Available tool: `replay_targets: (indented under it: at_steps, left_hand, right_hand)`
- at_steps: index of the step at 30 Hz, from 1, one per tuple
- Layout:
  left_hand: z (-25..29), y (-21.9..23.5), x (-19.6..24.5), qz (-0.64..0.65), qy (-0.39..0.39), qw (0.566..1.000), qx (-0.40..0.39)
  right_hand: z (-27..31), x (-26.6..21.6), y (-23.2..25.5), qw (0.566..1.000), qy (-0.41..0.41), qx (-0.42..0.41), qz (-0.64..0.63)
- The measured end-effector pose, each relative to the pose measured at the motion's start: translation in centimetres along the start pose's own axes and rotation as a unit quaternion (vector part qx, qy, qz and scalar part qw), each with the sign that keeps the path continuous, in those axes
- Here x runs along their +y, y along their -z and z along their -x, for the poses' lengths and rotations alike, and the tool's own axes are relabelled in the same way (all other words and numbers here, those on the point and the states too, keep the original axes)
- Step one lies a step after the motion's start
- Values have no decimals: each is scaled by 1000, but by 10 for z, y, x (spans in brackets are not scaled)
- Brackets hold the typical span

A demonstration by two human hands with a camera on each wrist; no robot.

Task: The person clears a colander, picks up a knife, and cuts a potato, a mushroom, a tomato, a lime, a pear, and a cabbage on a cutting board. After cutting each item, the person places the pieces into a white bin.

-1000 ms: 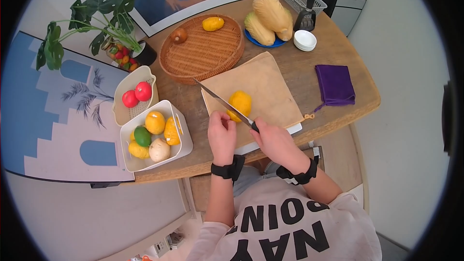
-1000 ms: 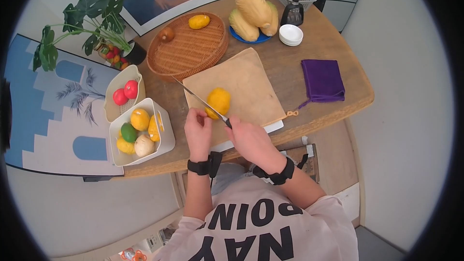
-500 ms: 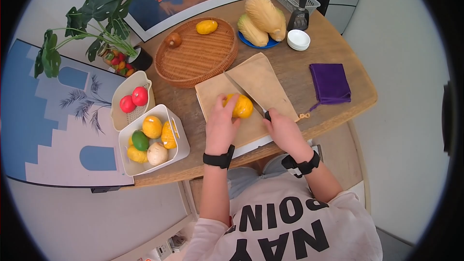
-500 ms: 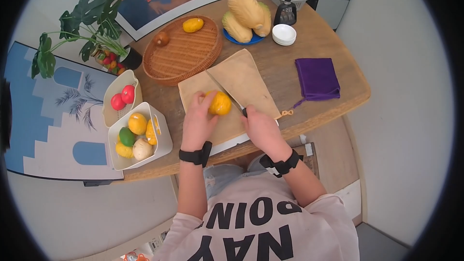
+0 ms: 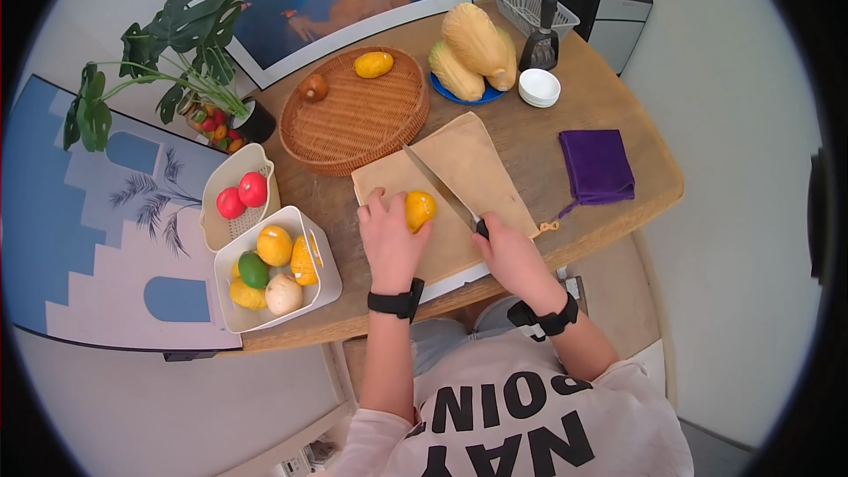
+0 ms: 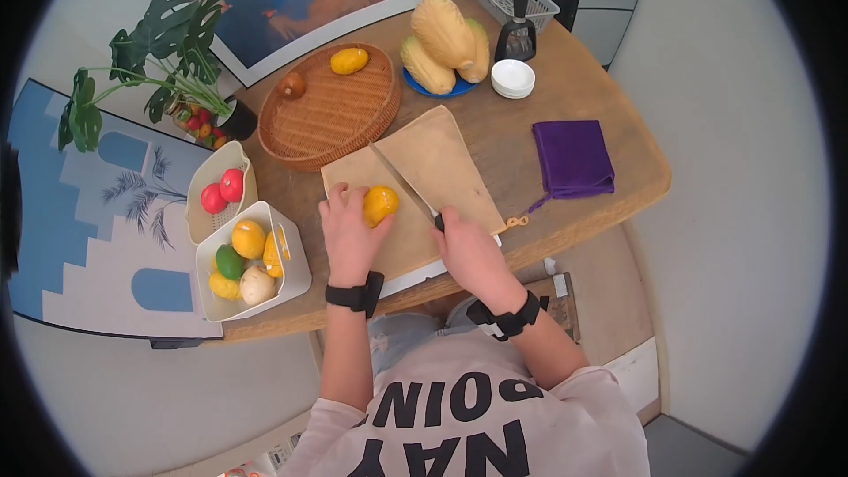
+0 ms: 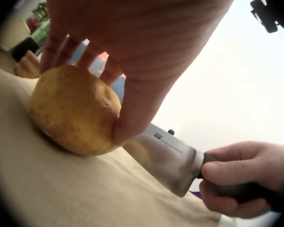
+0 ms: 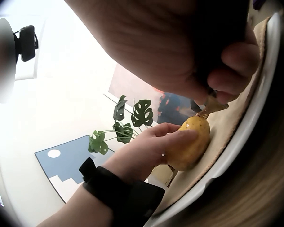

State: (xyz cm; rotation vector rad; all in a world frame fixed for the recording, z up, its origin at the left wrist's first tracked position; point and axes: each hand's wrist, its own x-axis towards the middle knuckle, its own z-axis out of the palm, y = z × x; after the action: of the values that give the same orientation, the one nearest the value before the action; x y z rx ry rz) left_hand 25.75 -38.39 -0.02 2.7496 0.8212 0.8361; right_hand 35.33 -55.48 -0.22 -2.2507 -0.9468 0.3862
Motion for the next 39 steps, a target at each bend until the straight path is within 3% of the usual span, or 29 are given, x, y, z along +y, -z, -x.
replay_targets:
  at_steps: [3,6,10,16,22,28,31,37,39]
  left_hand:
    - [2,13,6,7,21,999,24]
    - [7,8,7,130,110,985,-35]
    - [9,1,8,136,98,986,-13]
    - [10,1,5,147,105,984,-5]
    - [12,-2,-2,189,108,976,14]
    - [18,-8,-13,218,138,966,13]
    - [17,-7,-14,212,131,968,19]
    - [19,-8,-19,247,160,956,3]
    - [18,-9,-19,239,153,959,6]
  right_hand:
    - [1,-8,7,1000,-1,7,-28]
    - [1,-15,8,998,23,24,-48]
    - [-1,-3,-8,999,43,-25,-13]
    - [0,-13,0,997,33,32,-69]
    - [-3,-6,-11,997,71,10,-22]
    - [4,-26,2,995,68,21,-69]
    - [-3,-14,-13,997,73,-13,5]
    - [6,-29,-2,995,81,19,-61]
    - [2,-21,-11,997,77,-22,-12]
